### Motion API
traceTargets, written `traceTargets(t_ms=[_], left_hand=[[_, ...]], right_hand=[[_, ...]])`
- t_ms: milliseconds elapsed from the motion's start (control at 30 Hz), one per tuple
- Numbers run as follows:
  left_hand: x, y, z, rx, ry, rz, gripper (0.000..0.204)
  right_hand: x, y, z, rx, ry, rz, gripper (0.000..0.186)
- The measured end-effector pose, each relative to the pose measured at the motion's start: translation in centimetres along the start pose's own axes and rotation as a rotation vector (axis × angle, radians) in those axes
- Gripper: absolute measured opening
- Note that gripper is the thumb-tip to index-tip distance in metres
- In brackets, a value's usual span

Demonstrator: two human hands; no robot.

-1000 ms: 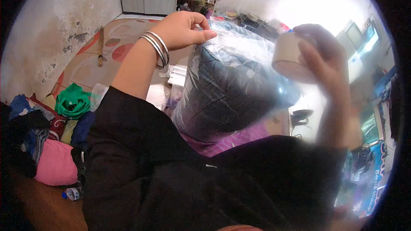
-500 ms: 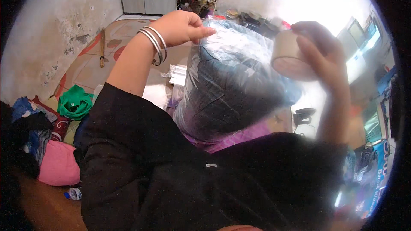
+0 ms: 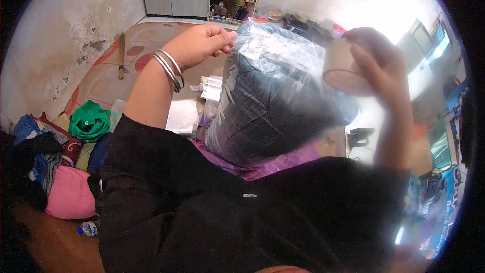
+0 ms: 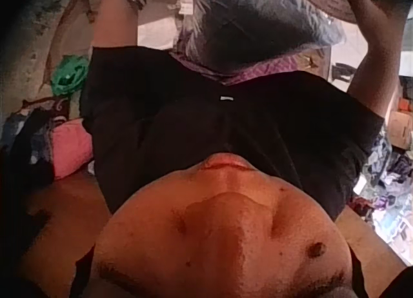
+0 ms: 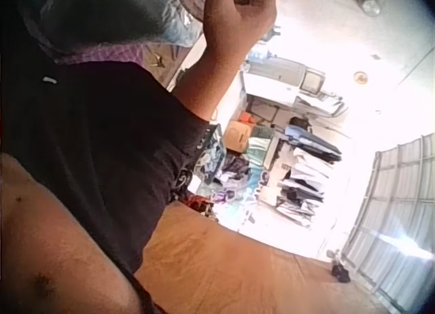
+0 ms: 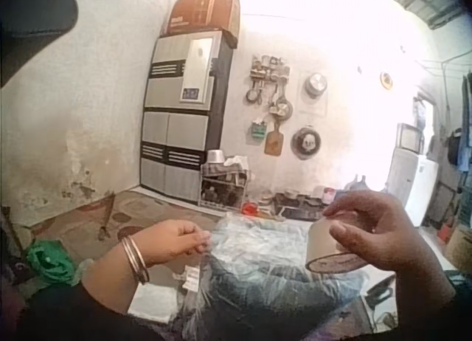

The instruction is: The person places a rolled blue blanket inside a clear plastic bag and seals it using tape and scissors.

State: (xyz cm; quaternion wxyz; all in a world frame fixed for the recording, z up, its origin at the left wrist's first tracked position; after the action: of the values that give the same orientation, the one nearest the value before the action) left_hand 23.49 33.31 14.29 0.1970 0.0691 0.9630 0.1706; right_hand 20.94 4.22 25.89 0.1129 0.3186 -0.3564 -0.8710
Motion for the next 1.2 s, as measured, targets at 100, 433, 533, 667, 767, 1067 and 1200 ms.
traceTargets(t_ms=[100,433,533,667,767,1067,1200], left_hand=[[0.3,-0.6,-0.2,0.002,-0.012,-0.061,0.029],[0.7,-1.1,-0.3,0.114,0.051,-0.076,0.025],[1.1,-1.2,-0.4,0.118,0.087,-0.09,0.024],[2.0,-1.2,-0.6,0.128,0.156,-0.061,0.023],[2.2,-1.2,-0.1,0.19,0.252,-0.011,0.022],[2.6,-1.8,0.9,0.598,0.237,0.004,0.019],[2.8,-1.8,0.7,0.651,0.313,-0.076,0.015]], right_hand=[[-0.1,0.0,0.0,-0.033,-0.008,0.012,0.029],[0.2,0.2,-0.1,-0.02,-0.005,0.003,0.028],[0.3,0.3,-0.1,-0.014,0.013,-0.016,0.027],[0.3,0.3,0.1,0.009,0.067,-0.021,0.026],[0.3,0.2,-0.1,-0.037,0.026,0.007,0.026],[0.4,0.4,0.0,-0.017,0.033,0.0,0.028],[0.2,0.1,0.0,-0.014,0.02,0.008,0.028]])
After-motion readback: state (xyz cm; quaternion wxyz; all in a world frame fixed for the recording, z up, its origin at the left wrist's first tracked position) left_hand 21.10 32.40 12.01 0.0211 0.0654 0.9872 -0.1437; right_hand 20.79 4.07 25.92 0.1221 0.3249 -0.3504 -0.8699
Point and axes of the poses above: each hand's wrist, its own x-axis away from the middle knuckle, its own y-axis out of the back of the hand, z = x × y, the point moved 4 cm from there along -x, towards the middle knuckle, and after that the axes turned 10 degrees about -y, right-handed, at the moved point
